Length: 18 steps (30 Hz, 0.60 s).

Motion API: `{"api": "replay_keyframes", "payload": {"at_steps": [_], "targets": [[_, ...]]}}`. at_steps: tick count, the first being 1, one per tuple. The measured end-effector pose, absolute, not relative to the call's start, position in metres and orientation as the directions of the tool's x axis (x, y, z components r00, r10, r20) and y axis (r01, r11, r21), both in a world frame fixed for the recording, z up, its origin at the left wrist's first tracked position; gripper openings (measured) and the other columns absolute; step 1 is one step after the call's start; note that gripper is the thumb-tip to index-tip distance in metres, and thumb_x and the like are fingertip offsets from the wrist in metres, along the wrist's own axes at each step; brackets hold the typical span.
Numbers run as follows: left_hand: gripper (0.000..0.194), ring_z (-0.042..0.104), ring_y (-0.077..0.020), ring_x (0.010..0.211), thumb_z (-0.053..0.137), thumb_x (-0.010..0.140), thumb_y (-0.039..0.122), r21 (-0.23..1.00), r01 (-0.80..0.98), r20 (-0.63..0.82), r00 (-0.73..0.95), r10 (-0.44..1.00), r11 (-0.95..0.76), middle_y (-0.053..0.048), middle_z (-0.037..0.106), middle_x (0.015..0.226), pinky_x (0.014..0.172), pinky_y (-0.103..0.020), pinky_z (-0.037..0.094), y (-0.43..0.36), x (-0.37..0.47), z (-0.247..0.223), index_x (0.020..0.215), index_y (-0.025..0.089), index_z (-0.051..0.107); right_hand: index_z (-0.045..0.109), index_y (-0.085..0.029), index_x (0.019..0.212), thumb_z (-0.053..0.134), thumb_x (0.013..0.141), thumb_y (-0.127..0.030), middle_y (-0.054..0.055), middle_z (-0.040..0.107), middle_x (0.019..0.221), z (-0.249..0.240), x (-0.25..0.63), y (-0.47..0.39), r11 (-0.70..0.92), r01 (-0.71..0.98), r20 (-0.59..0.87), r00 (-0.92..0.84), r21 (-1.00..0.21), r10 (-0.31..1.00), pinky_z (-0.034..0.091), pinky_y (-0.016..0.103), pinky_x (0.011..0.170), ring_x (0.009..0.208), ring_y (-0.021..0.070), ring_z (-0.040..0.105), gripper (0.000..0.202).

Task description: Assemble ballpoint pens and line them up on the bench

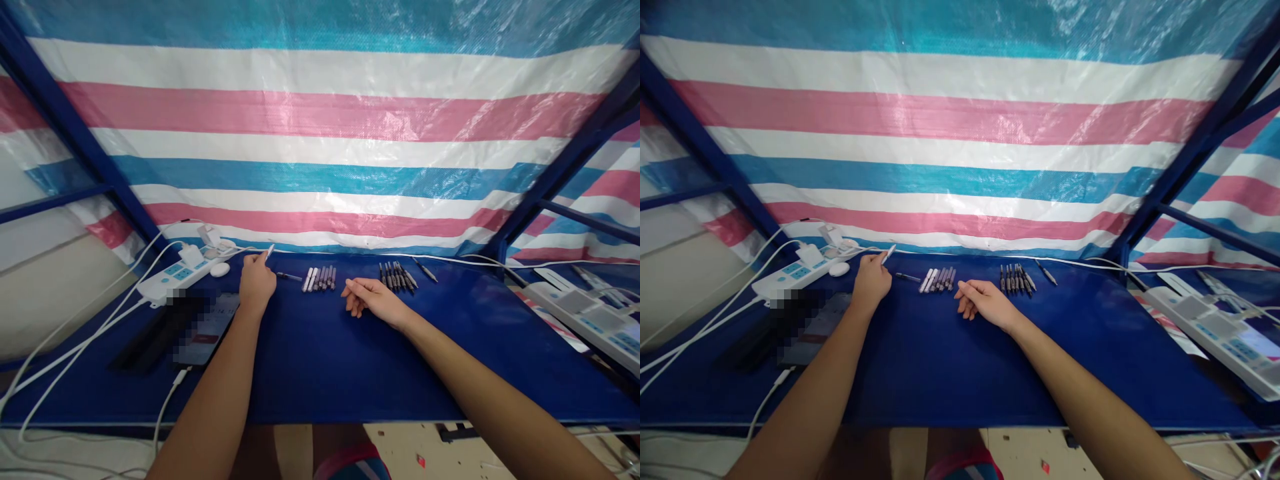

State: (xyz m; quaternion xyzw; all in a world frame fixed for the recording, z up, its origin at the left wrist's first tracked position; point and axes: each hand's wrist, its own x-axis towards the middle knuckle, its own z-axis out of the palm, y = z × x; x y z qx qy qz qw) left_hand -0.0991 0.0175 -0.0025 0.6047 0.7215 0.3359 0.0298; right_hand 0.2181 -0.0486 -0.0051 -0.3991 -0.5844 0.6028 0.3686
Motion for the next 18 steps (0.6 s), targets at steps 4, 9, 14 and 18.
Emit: {"api": "replay_keyframes", "payload": {"at_steps": [4, 9, 14, 18], "targets": [[0.056, 0.041, -0.0477, 0.148, 0.053, 0.092, 0.009, 0.365, 0.920, 0.365, -0.284, 0.887, 0.144, -0.019, 0.051, 0.160, 0.114, -0.068, 0.037, 0.012, -0.097, -0.006, 0.144, 0.024, 0.072, 0.072, -0.018, 0.097, 0.068, 0.094, -0.075, 0.004, 0.074, 0.074, -0.007, 0.218, -0.047, -0.039, 0.033, -0.050, -0.418, -0.999, 0.907, 0.056, 0.029, 0.060, 0.062, 0.0166, 0.070, 0.057], [0.049, 0.045, -0.0400, 0.148, 0.057, 0.090, 0.009, 0.350, 0.932, 0.385, -0.050, 0.922, -0.095, -0.011, 0.062, 0.155, 0.119, -0.061, 0.035, 0.014, -0.087, -0.003, 0.129, 0.027, 0.079, 0.072, -0.018, 0.096, 0.066, 0.095, -0.076, 0.004, 0.074, 0.074, -0.007, 0.218, -0.048, -0.018, 0.041, -0.034, -0.427, -0.999, 0.904, 0.055, 0.029, 0.060, 0.062, 0.0166, 0.070, 0.058], [0.047, 0.062, -0.0381, 0.132, 0.064, 0.083, 0.011, 0.329, 0.928, 0.329, 0.058, 0.943, -0.172, -0.010, 0.076, 0.134, 0.113, -0.053, 0.044, 0.016, -0.082, -0.003, 0.124, 0.028, 0.081, 0.071, -0.019, 0.097, 0.063, 0.097, -0.074, 0.004, 0.073, 0.076, -0.003, 0.226, -0.043, 0.066, 0.105, 0.020, -0.385, -0.992, 0.923, 0.051, 0.027, 0.055, 0.061, 0.0157, 0.067, 0.056], [0.045, 0.070, -0.0353, 0.123, 0.066, 0.088, 0.017, 0.390, 0.902, 0.292, 0.071, 0.954, -0.187, -0.006, 0.082, 0.123, 0.108, -0.049, 0.047, 0.016, -0.082, -0.002, 0.128, 0.030, 0.080, 0.071, -0.021, 0.096, 0.060, 0.099, -0.073, 0.004, 0.074, 0.078, 0.002, 0.251, -0.029, 0.205, 0.230, 0.150, -0.236, -0.951, 0.960, 0.044, 0.028, 0.052, 0.057, 0.0163, 0.061, 0.053]]}}
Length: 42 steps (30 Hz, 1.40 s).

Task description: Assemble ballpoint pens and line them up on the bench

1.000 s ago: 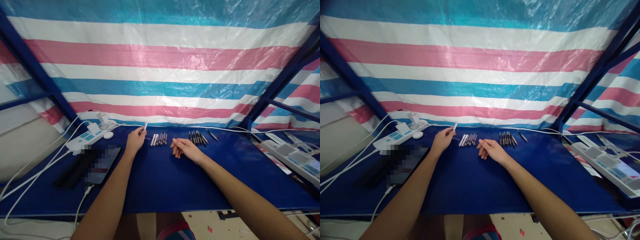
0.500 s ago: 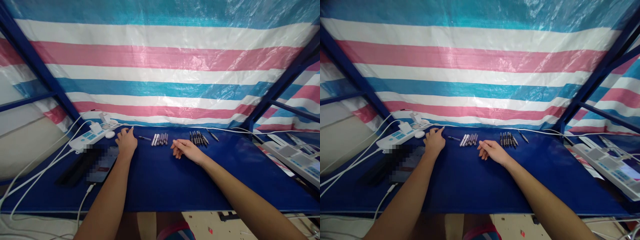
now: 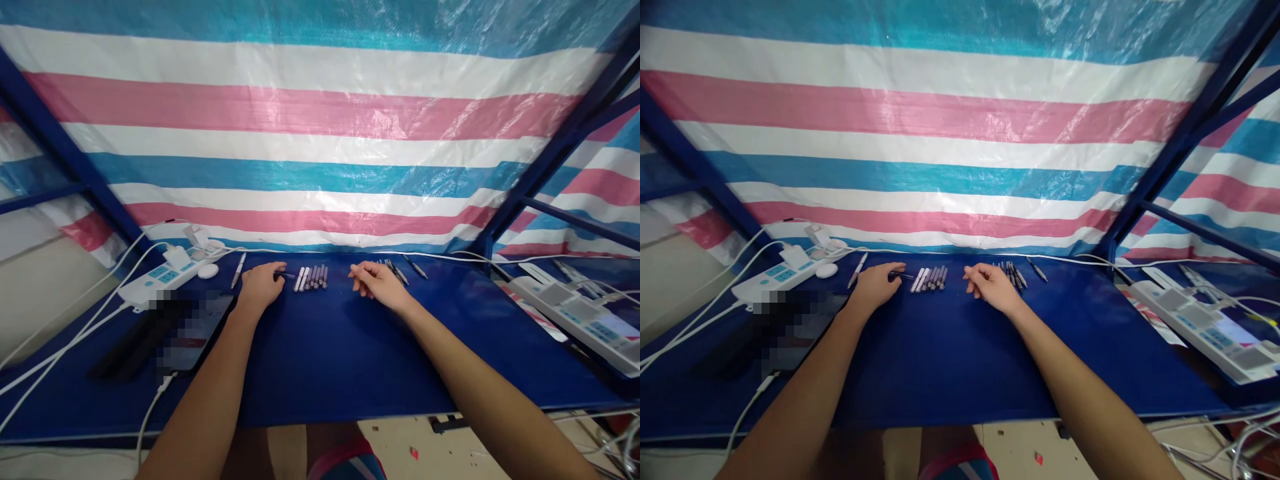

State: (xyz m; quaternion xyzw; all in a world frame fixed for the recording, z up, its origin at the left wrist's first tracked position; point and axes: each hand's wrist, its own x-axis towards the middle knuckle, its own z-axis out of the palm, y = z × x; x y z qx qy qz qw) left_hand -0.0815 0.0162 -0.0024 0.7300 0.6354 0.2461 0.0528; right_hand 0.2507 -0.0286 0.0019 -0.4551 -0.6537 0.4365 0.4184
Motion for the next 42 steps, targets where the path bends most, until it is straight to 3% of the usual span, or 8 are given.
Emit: {"api": "replay_keyframes", "payload": {"at_steps": [7, 14, 17, 24, 30, 33, 37, 42], "targets": [[0.042, 0.075, -0.0326, 0.107, 0.069, 0.090, 0.017, 0.519, 0.827, 0.330, 0.039, 0.943, -0.215, -0.007, 0.084, 0.108, 0.101, -0.043, 0.051, 0.018, -0.087, -0.005, 0.130, 0.027, 0.078, 0.072, -0.020, 0.101, 0.054, 0.106, -0.047, 0.013, 0.077, 0.089, 0.008, 0.329, -0.001, 0.046, 0.839, 0.445, 0.241, -0.543, 0.863, 0.047, 0.035, 0.077, 0.087, 0.0303, 0.072, 0.033], [0.051, 0.074, -0.0265, 0.108, 0.077, 0.089, 0.037, 0.944, 0.125, 0.322, -0.137, 0.937, -0.306, -0.012, 0.075, 0.122, 0.098, -0.043, 0.058, 0.027, -0.073, -0.003, 0.137, 0.020, 0.070, 0.071, -0.014, 0.108, 0.060, 0.102, -0.031, 0.020, 0.075, 0.113, -0.009, 0.368, 0.010, -0.217, 0.925, 0.322, 0.318, -0.313, 0.892, 0.049, 0.036, 0.087, 0.106, 0.0315, 0.072, 0.021], [0.052, 0.072, -0.0238, 0.112, 0.085, 0.084, 0.036, 0.953, -0.186, 0.222, -0.108, 0.969, -0.239, -0.011, 0.071, 0.124, 0.103, -0.043, 0.059, 0.023, -0.060, 0.001, 0.131, 0.019, 0.073, 0.072, -0.014, 0.110, 0.060, 0.102, -0.029, 0.019, 0.075, 0.111, -0.013, 0.369, 0.012, -0.206, 0.938, 0.295, 0.288, -0.280, 0.911, 0.049, 0.036, 0.087, 0.103, 0.0303, 0.071, 0.020], [0.043, 0.070, -0.0235, 0.115, 0.089, 0.084, 0.030, 0.934, -0.328, 0.131, -0.045, 0.990, -0.139, -0.008, 0.070, 0.120, 0.103, -0.044, 0.062, 0.010, -0.050, 0.011, 0.125, 0.023, 0.078, 0.074, -0.013, 0.112, 0.063, 0.101, -0.032, 0.021, 0.074, 0.115, -0.016, 0.376, 0.015, -0.269, 0.945, 0.285, 0.314, -0.186, 0.905, 0.049, 0.039, 0.094, 0.113, 0.0354, 0.069, 0.025], [0.052, 0.072, -0.0237, 0.111, 0.089, 0.081, 0.037, 0.958, -0.256, 0.112, -0.071, 0.991, -0.126, -0.009, 0.074, 0.125, 0.097, -0.041, 0.062, 0.014, -0.054, 0.008, 0.129, 0.023, 0.076, 0.074, -0.015, 0.107, 0.064, 0.101, -0.035, 0.018, 0.078, 0.108, -0.016, 0.371, 0.017, -0.226, 0.953, 0.230, 0.271, -0.204, 0.935, 0.049, 0.036, 0.089, 0.107, 0.0334, 0.073, 0.023], [0.049, 0.074, -0.0253, 0.099, 0.084, 0.085, 0.040, 0.983, 0.079, 0.171, -0.118, 0.978, -0.163, -0.009, 0.078, 0.112, 0.091, -0.042, 0.061, 0.017, -0.062, 0.003, 0.130, 0.021, 0.075, 0.074, -0.016, 0.105, 0.064, 0.101, -0.037, 0.017, 0.079, 0.104, -0.014, 0.367, 0.017, -0.224, 0.948, 0.216, 0.274, -0.227, 0.937, 0.049, 0.035, 0.085, 0.103, 0.0324, 0.074, 0.024], [0.036, 0.073, -0.0257, 0.086, 0.080, 0.087, 0.030, 0.754, 0.644, 0.281, -0.135, 0.950, -0.131, -0.007, 0.080, 0.098, 0.096, -0.044, 0.056, 0.018, -0.070, -0.002, 0.121, 0.020, 0.074, 0.074, -0.017, 0.103, 0.064, 0.102, -0.040, 0.015, 0.079, 0.104, -0.012, 0.363, 0.015, -0.207, 0.942, 0.206, 0.265, -0.263, 0.942, 0.048, 0.033, 0.082, 0.102, 0.0307, 0.074, 0.026], [0.026, 0.070, -0.0207, 0.079, 0.074, 0.090, 0.026, 0.540, 0.827, 0.319, -0.028, 0.947, -0.157, -0.009, 0.072, 0.121, 0.089, -0.040, 0.056, 0.012, -0.064, -0.007, 0.116, 0.023, 0.070, 0.075, -0.017, 0.104, 0.064, 0.102, -0.042, 0.015, 0.079, 0.104, -0.009, 0.360, 0.013, -0.210, 0.935, 0.210, 0.275, -0.286, 0.938, 0.047, 0.032, 0.080, 0.100, 0.0291, 0.074, 0.027]]}}
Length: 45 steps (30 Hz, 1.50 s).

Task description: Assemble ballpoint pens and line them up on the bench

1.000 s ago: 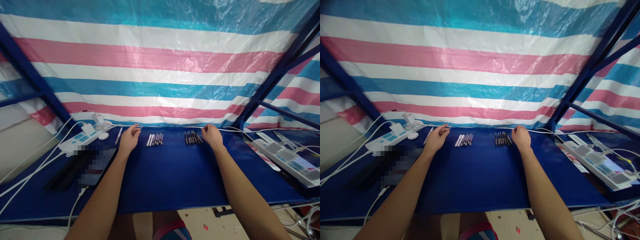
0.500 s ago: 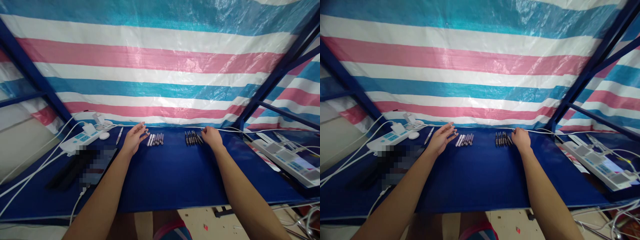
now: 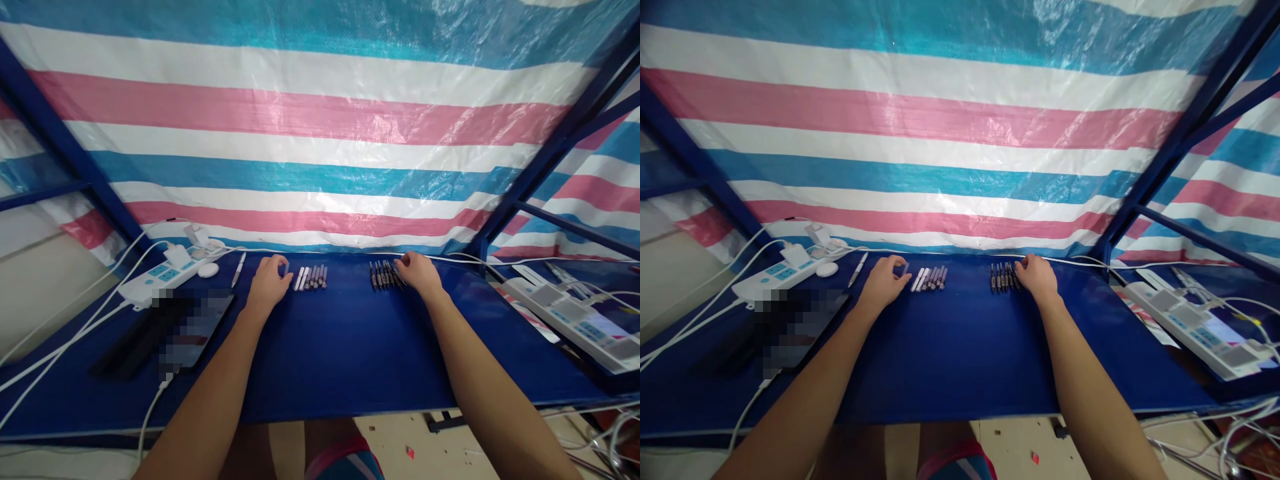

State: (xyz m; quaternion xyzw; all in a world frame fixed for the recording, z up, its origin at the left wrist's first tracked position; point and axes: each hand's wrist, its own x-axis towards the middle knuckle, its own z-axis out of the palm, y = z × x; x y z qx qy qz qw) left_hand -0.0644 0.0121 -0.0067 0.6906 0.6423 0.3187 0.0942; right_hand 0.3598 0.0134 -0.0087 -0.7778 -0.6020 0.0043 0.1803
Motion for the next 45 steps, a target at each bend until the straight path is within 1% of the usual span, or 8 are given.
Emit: {"api": "replay_keyframes", "payload": {"at_steps": [3, 8, 17, 23, 30, 35, 41, 45], "targets": [[0.010, 0.070, -0.0216, 0.084, 0.067, 0.095, 0.029, 0.477, 0.861, 0.303, 0.025, 0.953, -0.174, -0.009, 0.066, 0.122, 0.089, -0.039, 0.055, 0.010, -0.060, -0.009, 0.101, 0.023, 0.073, 0.074, -0.018, 0.102, 0.064, 0.102, -0.042, 0.014, 0.079, 0.103, -0.008, 0.358, 0.013, -0.205, 0.935, 0.208, 0.270, -0.290, 0.940, 0.046, 0.032, 0.078, 0.098, 0.0286, 0.074, 0.026], [0.029, 0.069, -0.0271, 0.102, 0.065, 0.097, 0.047, 0.459, 0.856, 0.334, 0.082, 0.939, -0.239, -0.011, 0.062, 0.124, 0.098, -0.041, 0.055, 0.012, -0.057, -0.015, 0.088, 0.020, 0.073, 0.075, -0.018, 0.100, 0.063, 0.102, -0.042, 0.014, 0.080, 0.101, -0.008, 0.358, 0.011, -0.195, 0.940, 0.203, 0.257, -0.280, 0.945, 0.046, 0.032, 0.078, 0.099, 0.0291, 0.074, 0.027], [0.025, 0.063, -0.0361, 0.123, 0.075, 0.083, 0.043, 0.437, 0.883, 0.274, 0.048, 0.960, -0.169, -0.010, 0.064, 0.137, 0.107, -0.048, 0.054, 0.011, -0.049, -0.013, 0.067, 0.023, 0.076, 0.076, -0.019, 0.100, 0.062, 0.102, -0.044, 0.014, 0.080, 0.104, -0.004, 0.365, 0.011, -0.250, 0.923, 0.205, 0.316, -0.292, 0.926, 0.047, 0.033, 0.079, 0.100, 0.0307, 0.075, 0.029], [0.023, 0.062, -0.0367, 0.126, 0.075, 0.080, 0.039, 0.567, 0.792, 0.447, -0.063, 0.892, -0.228, -0.010, 0.068, 0.136, 0.115, -0.051, 0.049, 0.010, -0.046, 0.000, 0.063, 0.023, 0.074, 0.077, -0.019, 0.103, 0.064, 0.101, -0.042, 0.015, 0.080, 0.102, -0.002, 0.380, 0.009, -0.305, 0.901, 0.207, 0.376, -0.308, 0.903, 0.048, 0.032, 0.080, 0.098, 0.0298, 0.075, 0.027], [0.041, 0.074, -0.0268, 0.086, 0.076, 0.085, 0.058, 0.953, 0.227, 0.216, -0.053, 0.975, -0.199, -0.009, 0.081, 0.097, 0.077, -0.038, 0.059, 0.005, -0.038, 0.011, 0.099, 0.019, 0.083, 0.074, -0.016, 0.110, 0.072, 0.094, -0.029, 0.013, 0.080, 0.102, -0.002, 0.368, 0.006, -0.137, 0.946, 0.119, 0.178, -0.293, 0.977, 0.049, 0.028, 0.079, 0.095, 0.0260, 0.074, 0.021], [0.047, 0.079, -0.0277, 0.095, 0.082, 0.084, 0.057, 0.988, -0.045, 0.152, 0.073, 0.986, -0.149, -0.016, 0.082, 0.115, 0.081, -0.037, 0.061, -0.001, -0.026, 0.009, 0.108, 0.018, 0.072, 0.075, -0.017, 0.107, 0.069, 0.092, -0.020, 0.013, 0.080, 0.100, -0.003, 0.357, 0.005, -0.135, 0.959, 0.093, 0.162, -0.251, 0.982, 0.049, 0.030, 0.081, 0.098, 0.0278, 0.075, 0.017], [0.060, 0.080, -0.0287, 0.101, 0.081, 0.085, 0.056, 0.971, 0.035, 0.234, 0.062, 0.970, -0.237, -0.013, 0.080, 0.116, 0.095, -0.042, 0.060, 0.007, -0.025, 0.001, 0.130, 0.019, 0.066, 0.074, -0.017, 0.095, 0.072, 0.083, -0.017, 0.013, 0.079, 0.094, 0.001, 0.357, -0.004, -0.169, 0.962, 0.066, 0.187, -0.216, 0.980, 0.049, 0.031, 0.077, 0.093, 0.0298, 0.075, 0.012], [0.059, 0.081, -0.0291, 0.100, 0.076, 0.088, 0.054, 0.934, 0.164, 0.313, 0.050, 0.948, -0.317, -0.014, 0.074, 0.130, 0.086, -0.038, 0.061, 0.011, -0.028, -0.005, 0.134, 0.019, 0.066, 0.071, -0.017, 0.104, 0.068, 0.087, -0.019, 0.017, 0.078, 0.103, 0.013, 0.349, -0.011, -0.237, 0.947, 0.184, 0.278, -0.219, 0.943, 0.049, 0.033, 0.078, 0.095, 0.0303, 0.074, 0.017]]}}
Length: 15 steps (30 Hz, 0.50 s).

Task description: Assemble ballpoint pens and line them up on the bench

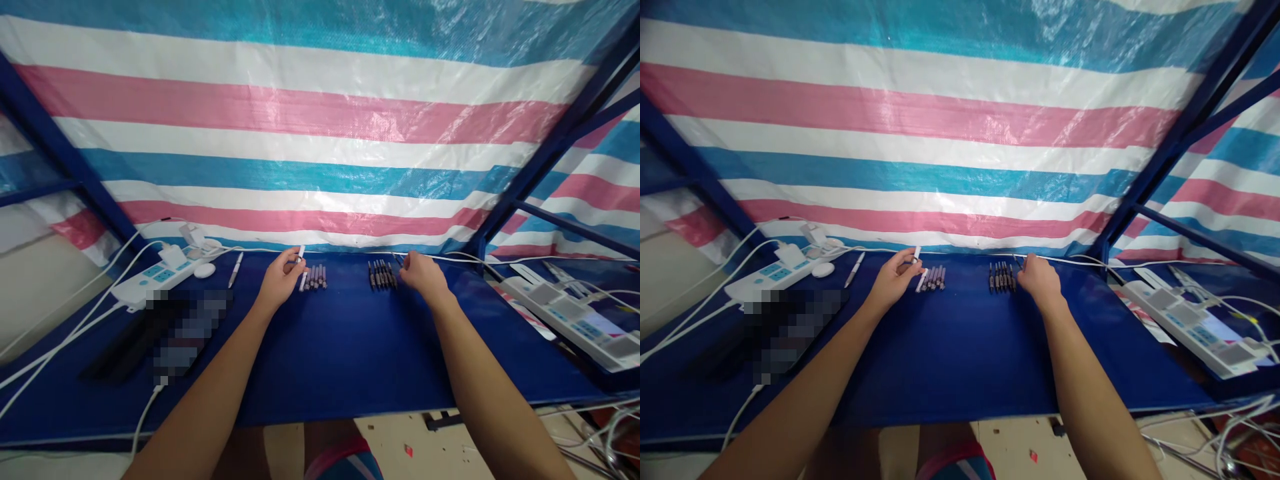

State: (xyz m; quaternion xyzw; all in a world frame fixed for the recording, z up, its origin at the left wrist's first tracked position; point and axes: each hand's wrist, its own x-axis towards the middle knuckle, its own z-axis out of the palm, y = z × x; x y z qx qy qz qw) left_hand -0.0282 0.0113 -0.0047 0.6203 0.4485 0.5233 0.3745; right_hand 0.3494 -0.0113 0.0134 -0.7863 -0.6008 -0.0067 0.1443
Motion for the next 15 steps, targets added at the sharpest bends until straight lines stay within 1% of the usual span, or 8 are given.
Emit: {"api": "replay_keyframes", "payload": {"at_steps": [1, 2, 4, 6, 8, 9, 11, 15], "targets": [[0.058, 0.080, -0.0292, 0.101, 0.074, 0.090, 0.053, 0.923, 0.195, 0.324, 0.074, 0.943, -0.333, -0.014, 0.072, 0.132, 0.083, -0.037, 0.061, 0.010, -0.028, -0.005, 0.136, 0.020, 0.065, 0.069, -0.016, 0.108, 0.067, 0.089, -0.019, 0.018, 0.077, 0.109, 0.017, 0.344, -0.013, -0.213, 0.945, 0.252, 0.275, -0.248, 0.928, 0.050, 0.033, 0.080, 0.096, 0.0300, 0.074, 0.020], [0.057, 0.080, -0.0292, 0.102, 0.072, 0.092, 0.053, 0.911, 0.222, 0.332, 0.107, 0.937, -0.348, -0.014, 0.072, 0.132, 0.082, -0.036, 0.061, 0.008, -0.027, -0.005, 0.138, 0.021, 0.065, 0.068, -0.017, 0.111, 0.065, 0.091, -0.019, 0.018, 0.077, 0.113, 0.021, 0.338, -0.015, -0.143, 0.946, 0.321, 0.237, -0.290, 0.917, 0.051, 0.034, 0.082, 0.098, 0.0295, 0.073, 0.021], [0.052, 0.079, -0.0279, 0.101, 0.067, 0.096, 0.052, 0.885, 0.267, 0.338, 0.196, 0.921, -0.381, -0.013, 0.074, 0.130, 0.082, -0.036, 0.061, 0.002, -0.025, -0.004, 0.139, 0.022, 0.063, 0.066, -0.018, 0.114, 0.064, 0.092, -0.020, 0.016, 0.076, 0.113, 0.025, 0.322, -0.019, 0.092, 0.911, 0.438, 0.103, -0.402, 0.893, 0.053, 0.034, 0.087, 0.099, 0.0280, 0.073, 0.022], [0.044, 0.078, -0.0252, 0.095, 0.059, 0.102, 0.049, 0.852, 0.316, 0.334, 0.287, 0.898, -0.418, -0.011, 0.077, 0.120, 0.084, -0.036, 0.060, -0.005, -0.022, -0.001, 0.136, 0.022, 0.062, 0.064, -0.020, 0.114, 0.064, 0.093, -0.022, 0.012, 0.076, 0.108, 0.026, 0.303, -0.023, 0.331, 0.790, 0.507, -0.030, -0.516, 0.861, 0.056, 0.036, 0.089, 0.095, 0.0259, 0.073, 0.021], [0.038, 0.076, -0.0238, 0.089, 0.050, 0.107, 0.047, 0.801, 0.393, 0.330, 0.340, 0.881, -0.452, -0.008, 0.079, 0.105, 0.086, -0.037, 0.058, -0.013, -0.019, 0.003, 0.132, 0.022, 0.063, 0.062, -0.023, 0.112, 0.064, 0.094, -0.023, 0.007, 0.075, 0.103, 0.023, 0.285, -0.029, 0.485, 0.638, 0.532, -0.136, -0.598, 0.836, 0.059, 0.036, 0.085, 0.090, 0.0238, 0.073, 0.019], [0.037, 0.075, -0.0238, 0.088, 0.047, 0.108, 0.047, 0.770, 0.436, 0.330, 0.352, 0.876, -0.466, -0.006, 0.079, 0.099, 0.087, -0.037, 0.057, -0.016, -0.018, 0.006, 0.129, 0.022, 0.065, 0.062, -0.024, 0.110, 0.064, 0.093, -0.022, 0.006, 0.074, 0.101, 0.021, 0.277, -0.031, 0.535, 0.573, 0.549, -0.169, -0.621, 0.818, 0.059, 0.036, 0.083, 0.087, 0.0228, 0.072, 0.017], [0.040, 0.074, -0.0244, 0.090, 0.042, 0.110, 0.049, 0.719, 0.492, 0.339, 0.368, 0.866, -0.490, -0.005, 0.079, 0.096, 0.090, -0.037, 0.056, -0.020, -0.016, 0.011, 0.123, 0.023, 0.070, 0.064, -0.025, 0.109, 0.065, 0.093, -0.020, 0.005, 0.072, 0.100, 0.018, 0.264, -0.037, 0.594, 0.507, 0.559, -0.240, -0.625, 0.794, 0.059, 0.035, 0.080, 0.084, 0.0215, 0.071, 0.016], [0.045, 0.074, -0.0250, 0.101, 0.039, 0.112, 0.052, 0.699, 0.475, 0.370, 0.401, 0.838, -0.535, -0.004, 0.081, 0.108, 0.096, -0.034, 0.054, -0.024, -0.014, 0.017, 0.122, 0.027, 0.076, 0.066, -0.025, 0.106, 0.064, 0.095, -0.016, 0.006, 0.070, 0.103, 0.015, 0.250, -0.047, 0.646, 0.466, 0.562, -0.325, -0.605, 0.761, 0.060, 0.037, 0.083, 0.087, 0.0213, 0.070, 0.015]]}}
